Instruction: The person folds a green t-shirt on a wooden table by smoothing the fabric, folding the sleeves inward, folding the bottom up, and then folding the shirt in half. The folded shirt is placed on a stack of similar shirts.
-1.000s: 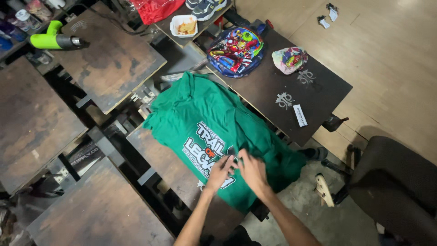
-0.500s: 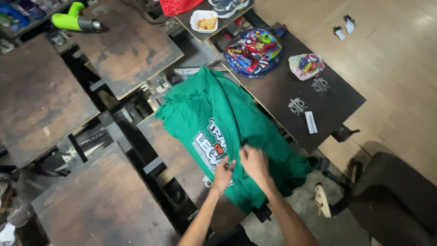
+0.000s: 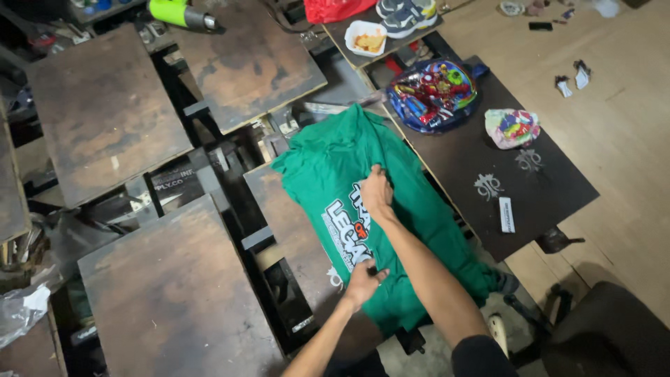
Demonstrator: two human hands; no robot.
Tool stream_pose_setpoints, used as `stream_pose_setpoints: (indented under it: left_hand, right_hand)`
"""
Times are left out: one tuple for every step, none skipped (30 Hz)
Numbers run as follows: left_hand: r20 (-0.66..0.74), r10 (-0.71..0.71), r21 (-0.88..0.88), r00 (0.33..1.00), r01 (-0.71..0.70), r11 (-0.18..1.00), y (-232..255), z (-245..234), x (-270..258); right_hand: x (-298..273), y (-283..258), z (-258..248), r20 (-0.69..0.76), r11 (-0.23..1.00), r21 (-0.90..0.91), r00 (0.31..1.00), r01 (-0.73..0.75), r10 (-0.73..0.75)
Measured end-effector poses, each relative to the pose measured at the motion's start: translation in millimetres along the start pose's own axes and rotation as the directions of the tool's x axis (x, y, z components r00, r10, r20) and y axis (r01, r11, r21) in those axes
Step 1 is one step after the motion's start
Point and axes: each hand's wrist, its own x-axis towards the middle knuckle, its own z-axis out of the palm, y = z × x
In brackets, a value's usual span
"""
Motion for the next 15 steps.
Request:
stream_pose_setpoints:
  left_hand:
    - [-0.007, 0.003, -0.003, 1.000, -0.003, 1.000, -1, 0, -2]
    - [-0.004, 0.068, -0.035, 0.998, -0.068, 0.997, -2, 0, -3]
    - [-0.003, 0.127, -0.068, 0.992, -0.127, 0.990, -4, 1, -8]
    - [-0.009, 0.125, -0.073, 0.992, -0.125, 0.989, 4, -4, -15]
    - [-0.015, 0.189, -0.075, 0.982, -0.190, 0.979, 13, -10, -20]
    - [-0.022, 0.253, -0.077, 0.967, -0.254, 0.964, 22, -16, -25]
    - [-0.031, 0.251, -0.080, 0.967, -0.253, 0.964, 47, -22, -43]
    - [-0.005, 0.014, -0.205, 1.000, -0.015, 0.979, 72, -29, -61]
    - [0.053, -0.217, -0.319, 0.975, 0.222, 0.921, 96, -36, -80]
    - [0.046, -0.219, -0.325, 0.975, 0.222, 0.919, 85, -43, -83]
    - [-0.090, -0.089, -0.284, 0.992, 0.060, 0.957, 73, -48, -88]
    - [-0.220, 0.046, -0.220, 0.974, -0.096, 0.971, 61, -53, -94]
    - [-0.230, 0.043, -0.225, 0.972, -0.096, 0.970, 67, -69, -111]
    - [-0.315, 0.077, -0.268, 0.946, -0.167, 0.949, 73, -84, -129]
    - [-0.401, 0.109, -0.304, 0.909, -0.245, 0.921, 81, -99, -144]
  right_hand:
    - [0, -1, -3, 0.000, 1.000, -0.002, 1.000, 0.008, -0.008]
    - [1, -1, -5, -0.027, 0.998, 0.063, 1.000, 0.008, -0.006]
    - [-2, 0, -6, -0.048, 0.992, 0.125, 0.999, 0.007, -0.001]
    - [-3, -2, -11, -0.043, 0.993, 0.120, 0.999, 0.011, -0.006]
    - [-3, -6, -17, -0.109, 0.976, 0.214, 0.994, 0.040, -0.017]
    - [-4, -10, -23, -0.173, 0.950, 0.303, 0.985, 0.074, -0.021]
    - [-8, -15, -23, -0.168, 0.950, 0.300, 0.985, 0.080, -0.030]
    - [-13, -21, -23, -0.219, 0.918, 0.348, 0.968, 0.192, -0.120]
    - [-19, -27, -22, -0.274, 0.870, 0.389, 0.940, 0.302, -0.204]
    - [-31, -40, -18, -0.269, 0.869, 0.388, 0.940, 0.307, -0.212]
    - [-46, -53, -13, -0.163, 0.800, 0.521, 0.955, 0.298, -0.249]
    - [-61, -66, -9, -0.060, 0.719, 0.642, 0.953, 0.264, -0.296]
    - [-71, -76, 9, -0.054, 0.719, 0.641, 0.951, 0.268, -0.306]
    - [-82, -85, 27, 0.009, 0.689, 0.688, 0.947, 0.227, -0.321]
    - [-90, -96, 43, 0.068, 0.659, 0.729, 0.937, 0.187, -0.342]
